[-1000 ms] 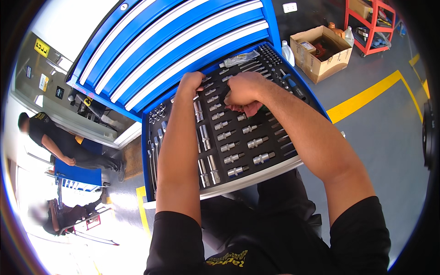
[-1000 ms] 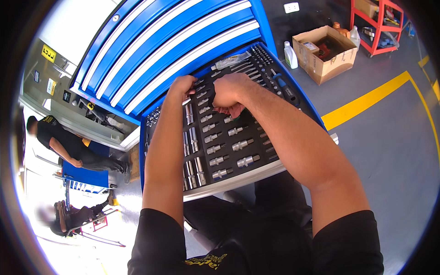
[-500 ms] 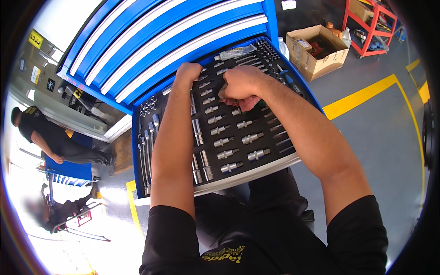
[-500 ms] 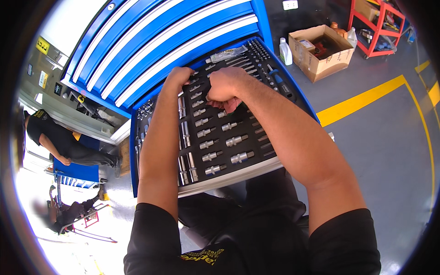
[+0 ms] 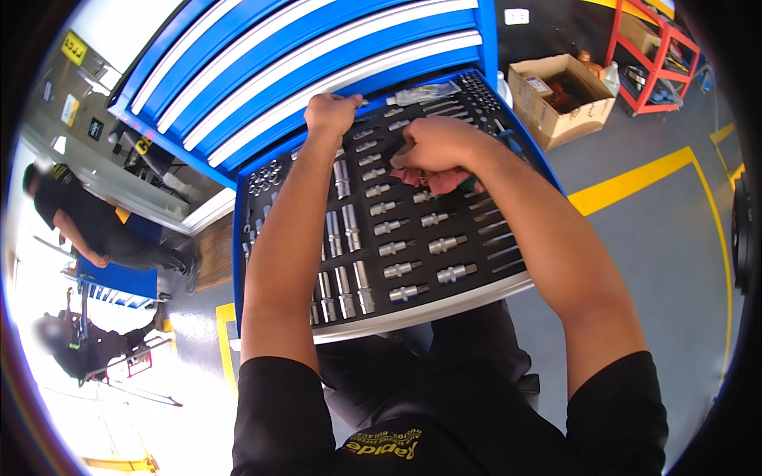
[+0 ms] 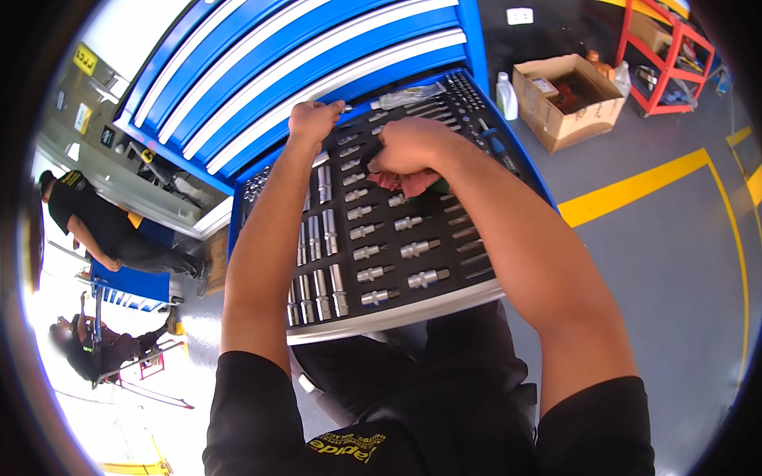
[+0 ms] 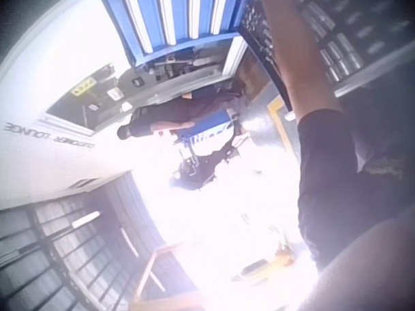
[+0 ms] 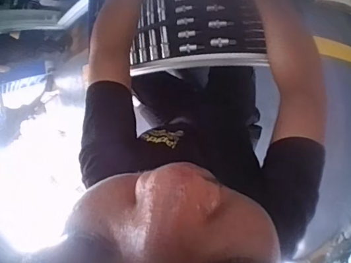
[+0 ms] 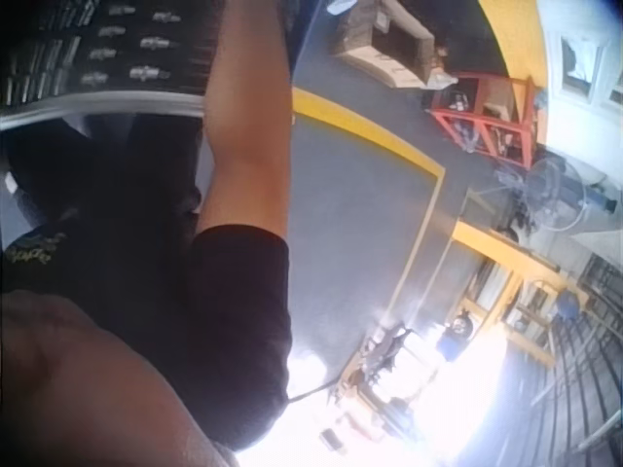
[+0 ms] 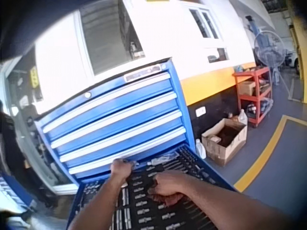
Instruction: The person kneels before an open blue tool chest and wipes multiple metal sockets with a green cloth. They pick up each socket, wipe it, and place it back into its slot in the drawer.
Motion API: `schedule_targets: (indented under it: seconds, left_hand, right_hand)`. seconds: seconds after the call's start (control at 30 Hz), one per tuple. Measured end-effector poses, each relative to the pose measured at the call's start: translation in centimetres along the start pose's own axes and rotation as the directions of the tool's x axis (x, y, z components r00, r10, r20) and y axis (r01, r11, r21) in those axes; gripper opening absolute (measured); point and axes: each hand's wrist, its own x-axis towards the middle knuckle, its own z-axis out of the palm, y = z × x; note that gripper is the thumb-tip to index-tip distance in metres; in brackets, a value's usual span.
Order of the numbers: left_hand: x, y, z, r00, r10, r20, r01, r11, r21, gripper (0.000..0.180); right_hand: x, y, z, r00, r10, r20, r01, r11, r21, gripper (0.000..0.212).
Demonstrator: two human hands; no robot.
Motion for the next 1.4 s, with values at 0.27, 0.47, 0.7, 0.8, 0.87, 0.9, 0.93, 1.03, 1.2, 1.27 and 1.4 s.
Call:
schedule_targets:
  seconds: [0.27, 0.47, 0.7, 0.8, 0.87, 0.9, 0.93, 1.03, 1.2, 1.27, 1.4]
  left_hand:
    - [-11.0, 3.2, -7.2, 0.84, 0.484, 0.245, -0.19, 0.685, -0.703, 0.024]
    - [-15.8, 1.5, -8.7, 0.8, 0.6, 0.013, -0.471, 0.64, -0.607, 0.022]
    - [-17.3, 0.0, -7.4, 0.791, 0.605, -0.09, -0.541, 0.623, -0.566, 0.026]
    - [-17.7, 1.2, -7.7, 0.639, 0.74, -0.211, -0.758, 0.559, -0.335, 0.027]
    - [-18.7, 1.9, -8.5, 0.531, 0.821, -0.209, -0.847, 0.521, -0.107, 0.029]
    - [-18.7, 2.2, -8.9, 0.453, 0.868, -0.205, -0.888, 0.46, -0.016, 0.031]
    - [-18.7, 2.3, -9.1, 0.373, 0.908, -0.192, -0.917, 0.392, 0.074, 0.032]
    - [-18.8, 1.9, -9.1, 0.422, 0.87, -0.254, -0.897, 0.442, 0.023, 0.033]
    - [-19.1, 2.1, -9.0, 0.545, 0.795, -0.266, -0.837, 0.535, -0.118, 0.032]
    - [-20.0, 2.6, -9.3, 0.461, 0.851, -0.251, -0.878, 0.478, 0.01, 0.032]
    - [-20.3, 3.1, -9.0, 0.265, 0.927, -0.264, -0.935, 0.314, 0.164, 0.035]
  right_hand:
    - [1.2, 3.8, -2.7, 0.918, 0.068, -0.391, 0.193, 0.785, 0.589, 0.034]
    - [-1.6, -2.2, -2.3, 0.963, -0.04, -0.265, 0.267, 0.228, 0.936, 0.023]
    - [-2.5, -4.3, -0.2, 0.81, -0.402, -0.426, 0.573, 0.695, 0.435, 0.028]
    - [-2.3, -4.2, -0.5, 0.846, -0.318, -0.429, 0.51, 0.718, 0.474, 0.029]
    - [-2.1, -4.2, -0.6, 0.874, -0.259, -0.41, 0.47, 0.661, 0.585, 0.03]
    - [-2.2, -4.3, -0.5, 0.889, -0.237, -0.392, 0.451, 0.604, 0.657, 0.031]
    - [-2.3, -4.3, -0.4, 0.903, -0.216, -0.371, 0.427, 0.542, 0.724, 0.032]
    - [-3.2, -5.2, -0.1, 0.897, -0.295, -0.328, 0.438, 0.504, 0.744, 0.029]
    - [-3.3, -5.9, 0.7, 0.786, -0.42, -0.452, 0.617, 0.503, 0.605, 0.034]
    - [-3.3, -6.2, 0.9, 0.791, -0.406, -0.458, 0.604, 0.401, 0.689, 0.029]
    - [-2.9, -6.4, 1.4, 0.873, -0.24, -0.424, 0.482, 0.291, 0.826, 0.031]
